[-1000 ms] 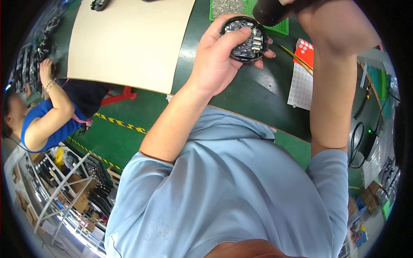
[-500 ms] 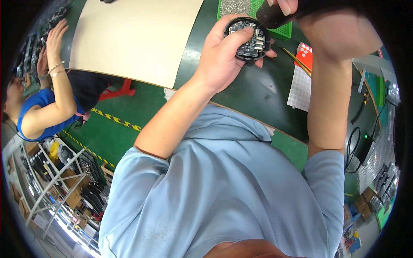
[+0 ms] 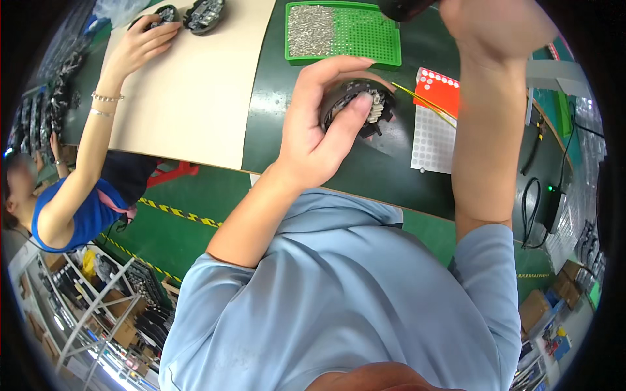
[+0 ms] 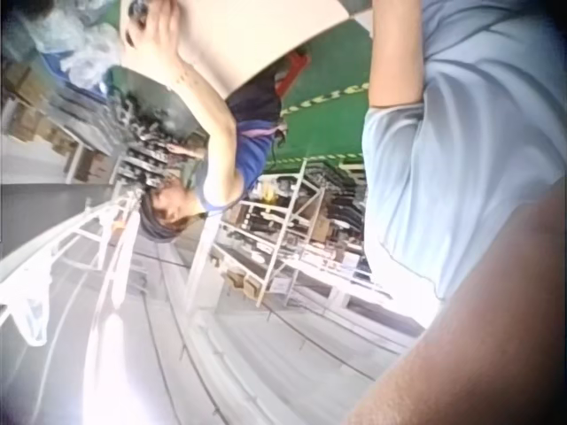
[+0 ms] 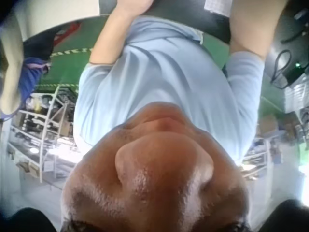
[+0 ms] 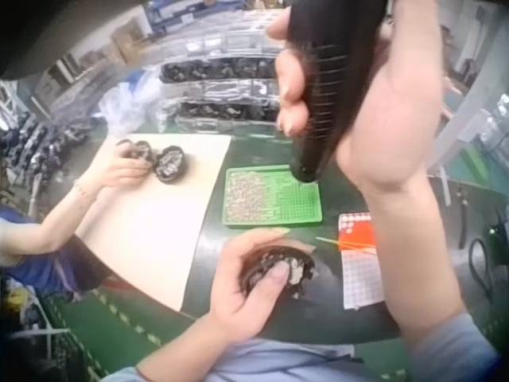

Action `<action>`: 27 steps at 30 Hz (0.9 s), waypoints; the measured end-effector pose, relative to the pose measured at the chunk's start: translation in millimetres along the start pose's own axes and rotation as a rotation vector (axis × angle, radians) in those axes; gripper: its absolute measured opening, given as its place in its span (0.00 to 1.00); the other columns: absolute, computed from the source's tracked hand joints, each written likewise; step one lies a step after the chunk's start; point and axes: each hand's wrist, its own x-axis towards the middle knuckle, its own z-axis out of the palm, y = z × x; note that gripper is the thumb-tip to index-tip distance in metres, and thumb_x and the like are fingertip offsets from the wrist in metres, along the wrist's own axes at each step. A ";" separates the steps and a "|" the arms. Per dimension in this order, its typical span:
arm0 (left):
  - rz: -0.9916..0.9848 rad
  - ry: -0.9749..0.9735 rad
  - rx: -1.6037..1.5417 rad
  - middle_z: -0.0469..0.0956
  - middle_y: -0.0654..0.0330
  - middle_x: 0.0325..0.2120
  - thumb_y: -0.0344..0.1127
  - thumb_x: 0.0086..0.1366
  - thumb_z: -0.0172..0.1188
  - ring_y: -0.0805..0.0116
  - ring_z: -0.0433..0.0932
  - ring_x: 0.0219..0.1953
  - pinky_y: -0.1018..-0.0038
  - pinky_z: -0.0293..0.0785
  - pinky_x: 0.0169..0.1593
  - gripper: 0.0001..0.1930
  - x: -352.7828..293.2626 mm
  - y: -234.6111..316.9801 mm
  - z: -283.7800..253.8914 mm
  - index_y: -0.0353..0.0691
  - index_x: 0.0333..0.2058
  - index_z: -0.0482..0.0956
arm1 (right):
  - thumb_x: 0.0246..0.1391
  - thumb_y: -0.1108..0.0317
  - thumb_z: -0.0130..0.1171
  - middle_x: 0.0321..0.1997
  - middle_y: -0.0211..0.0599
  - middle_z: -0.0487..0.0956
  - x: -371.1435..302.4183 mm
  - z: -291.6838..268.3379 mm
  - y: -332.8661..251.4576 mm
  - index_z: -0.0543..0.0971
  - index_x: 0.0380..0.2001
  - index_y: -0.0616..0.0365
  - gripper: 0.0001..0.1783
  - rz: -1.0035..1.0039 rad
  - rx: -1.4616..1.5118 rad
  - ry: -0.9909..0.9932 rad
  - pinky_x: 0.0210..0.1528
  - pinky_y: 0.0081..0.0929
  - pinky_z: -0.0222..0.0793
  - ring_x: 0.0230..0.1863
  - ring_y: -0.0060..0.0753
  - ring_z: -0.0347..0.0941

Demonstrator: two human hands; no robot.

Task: Assembling and securing components of an LED circuit board using a manual electric screwdriver.

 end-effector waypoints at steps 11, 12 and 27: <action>0.031 0.012 -0.187 0.81 0.46 0.43 0.19 0.71 0.50 0.65 0.83 0.40 0.71 0.80 0.44 0.16 2.3 -2.6 1.1 0.34 0.55 0.64 | 0.62 0.20 0.24 0.16 0.31 0.72 13.7 10.3 8.7 0.77 0.31 0.60 0.51 -0.011 -0.030 0.047 0.18 0.19 0.67 0.13 0.23 0.66; -0.039 -0.004 -0.183 0.81 0.46 0.42 0.20 0.72 0.50 0.65 0.83 0.38 0.72 0.81 0.41 0.14 2.5 -3.0 -1.2 0.35 0.54 0.64 | 0.62 0.20 0.24 0.16 0.31 0.72 14.2 16.8 10.2 0.77 0.31 0.60 0.51 -0.012 -0.027 0.047 0.18 0.19 0.67 0.13 0.23 0.66; -0.416 0.105 -0.532 0.79 0.33 0.39 0.30 0.75 0.45 0.50 0.83 0.32 0.68 0.79 0.27 0.13 14.2 1.9 -9.8 0.42 0.56 0.62 | 0.62 0.20 0.24 0.15 0.31 0.71 22.4 11.8 33.4 0.77 0.30 0.60 0.51 -0.002 -0.041 0.097 0.18 0.19 0.66 0.12 0.23 0.65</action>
